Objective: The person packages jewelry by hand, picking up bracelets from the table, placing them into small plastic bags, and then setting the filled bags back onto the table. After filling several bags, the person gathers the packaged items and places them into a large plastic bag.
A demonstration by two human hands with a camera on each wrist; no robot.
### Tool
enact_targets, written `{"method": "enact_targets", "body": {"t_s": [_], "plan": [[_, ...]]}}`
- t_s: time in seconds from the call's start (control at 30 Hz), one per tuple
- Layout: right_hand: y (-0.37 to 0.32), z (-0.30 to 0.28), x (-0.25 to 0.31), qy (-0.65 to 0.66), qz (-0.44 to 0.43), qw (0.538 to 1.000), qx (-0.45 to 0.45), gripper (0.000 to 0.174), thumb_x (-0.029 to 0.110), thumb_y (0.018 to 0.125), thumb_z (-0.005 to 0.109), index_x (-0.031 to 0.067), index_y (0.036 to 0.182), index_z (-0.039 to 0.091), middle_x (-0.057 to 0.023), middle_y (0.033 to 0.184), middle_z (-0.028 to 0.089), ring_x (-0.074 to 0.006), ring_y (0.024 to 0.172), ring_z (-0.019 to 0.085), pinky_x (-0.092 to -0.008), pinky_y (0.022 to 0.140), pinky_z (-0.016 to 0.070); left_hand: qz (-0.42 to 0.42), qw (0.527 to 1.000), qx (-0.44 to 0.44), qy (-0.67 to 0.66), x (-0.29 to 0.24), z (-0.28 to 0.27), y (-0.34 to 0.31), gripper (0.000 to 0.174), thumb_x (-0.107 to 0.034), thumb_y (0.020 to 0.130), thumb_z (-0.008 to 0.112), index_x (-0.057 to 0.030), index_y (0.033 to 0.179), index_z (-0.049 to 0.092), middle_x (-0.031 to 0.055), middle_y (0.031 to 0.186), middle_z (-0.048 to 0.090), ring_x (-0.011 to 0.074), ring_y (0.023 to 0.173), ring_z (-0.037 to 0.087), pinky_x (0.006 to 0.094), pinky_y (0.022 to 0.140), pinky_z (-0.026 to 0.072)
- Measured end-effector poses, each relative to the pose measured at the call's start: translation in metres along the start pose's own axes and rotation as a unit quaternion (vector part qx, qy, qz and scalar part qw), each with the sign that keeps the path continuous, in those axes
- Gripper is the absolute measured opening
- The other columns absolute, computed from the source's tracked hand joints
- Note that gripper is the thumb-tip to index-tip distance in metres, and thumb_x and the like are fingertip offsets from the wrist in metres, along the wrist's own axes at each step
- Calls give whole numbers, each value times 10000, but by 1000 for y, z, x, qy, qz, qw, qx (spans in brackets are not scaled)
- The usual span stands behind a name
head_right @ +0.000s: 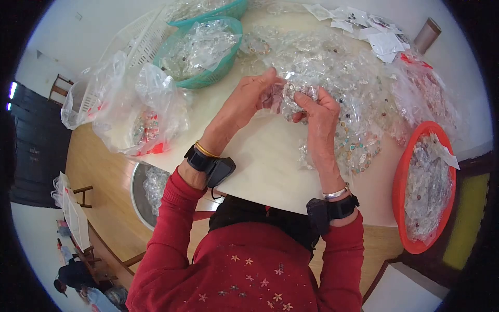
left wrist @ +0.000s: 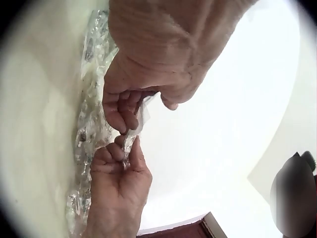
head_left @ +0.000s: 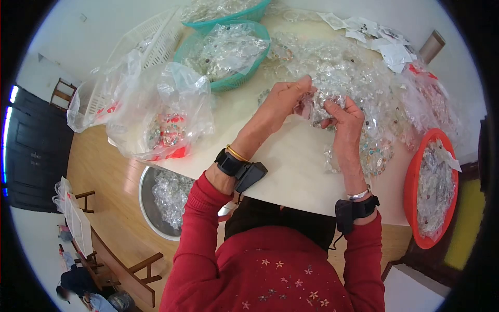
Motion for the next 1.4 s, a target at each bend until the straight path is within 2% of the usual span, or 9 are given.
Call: {"method": "enact_targets", "body": {"t_s": [0.17, 0.3, 0.6, 0.73, 0.83, 0.97, 1.1, 1.27, 1.4], "plan": [[2, -4, 1, 25, 6, 1000, -10, 61, 80, 792, 613, 38, 835, 606, -13, 767, 617, -81, 610, 533, -225, 485, 432, -60, 971, 1, -230, -7, 9, -5, 305, -272, 888, 563, 17, 970, 613, 76, 804, 619, 147, 637, 563, 280, 622, 478], [2, -4, 0, 22, 5, 1000, -10, 60, 78, 790, 613, 35, 829, 602, -16, 770, 617, -85, 611, 534, -226, 481, 431, -35, 992, 22, -118, 8, 1, 4, 258, -226, 876, 583, 10, 973, 621, 74, 838, 631, 138, 654, 571, 264, 631, 487], [2, -3, -2, -16, 14, 1000, 3, 69, 77, 786, 616, 27, 831, 600, -22, 767, 614, -90, 613, 536, -232, 457, 429, -17, 1000, -2, -10, 12, -3, 5, 239, -198, 859, 606, 11, 972, 629, 36, 818, 627, 110, 675, 573, 252, 623, 484], [1, 0, 1, 1, 20, 1000, 3, 71, 78, 787, 617, 28, 836, 606, -22, 763, 616, -93, 597, 539, -232, 449, 429, -19, 1000, 13, 12, 6, -2, 3, 246, -177, 863, 591, 23, 1004, 611, 57, 850, 626, 138, 704, 593, 260, 635, 489], [5, -7, 0, 23, 28, 999, 11, 96, 71, 798, 613, 31, 884, 607, -18, 774, 617, -91, 588, 540, -227, 443, 423, -80, 973, 59, -210, 1, 5, -1, 274, -146, 863, 572, 48, 1055, 578, 89, 919, 625, 179, 744, 613, 275, 662, 502], [8, -9, 0, 47, 36, 998, 18, 113, 65, 805, 610, 29, 912, 609, -18, 776, 617, -94, 576, 537, -226, 440, 415, -105, 951, 98, -274, 0, 0, 3, 301, -119, 863, 556, 75, 1092, 544, 116, 973, 619, 211, 760, 618, 304, 682, 514], [8, -11, 1, 69, 44, 996, 30, 120, 68, 806, 613, 26, 917, 609, -22, 775, 619, -97, 560, 531, -224, 443, 413, -35, 981, 95, -164, 11, -7, 7, 292, -113, 861, 555, 61, 1096, 553, 129, 984, 624, 220, 783, 624, 318, 695, 522], [4, -5, 4, 37, 22, 999, 28, 116, 81, 810, 618, 22, 909, 607, -20, 759, 614, -85, 527, 506, -221, 443, 402, -15, 991, 53, -125, 11, -1, 5, 229, -102, 843, 565, 49, 1012, 595, 106, 898, 635, 178, 772, 630, 291, 677, 529], [4, -9, 6, -53, -51, 997, 7, 120, 91, 813, 620, 18, 907, 603, -18, 743, 605, -75, 512, 485, -219, 445, 393, 0, 999, 21, -26, 4, 12, -1, 151, -123, 875, 543, 7, 880, 619, 61, 727, 598, 139, 620, 575, 265, 561, 483]]}}
Point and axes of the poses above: each hand's wrist, its own y-axis towards the middle knuckle, its own z-axis out of the palm, x = y × z, the point moved 3 cm from there along y, towards the middle knuckle
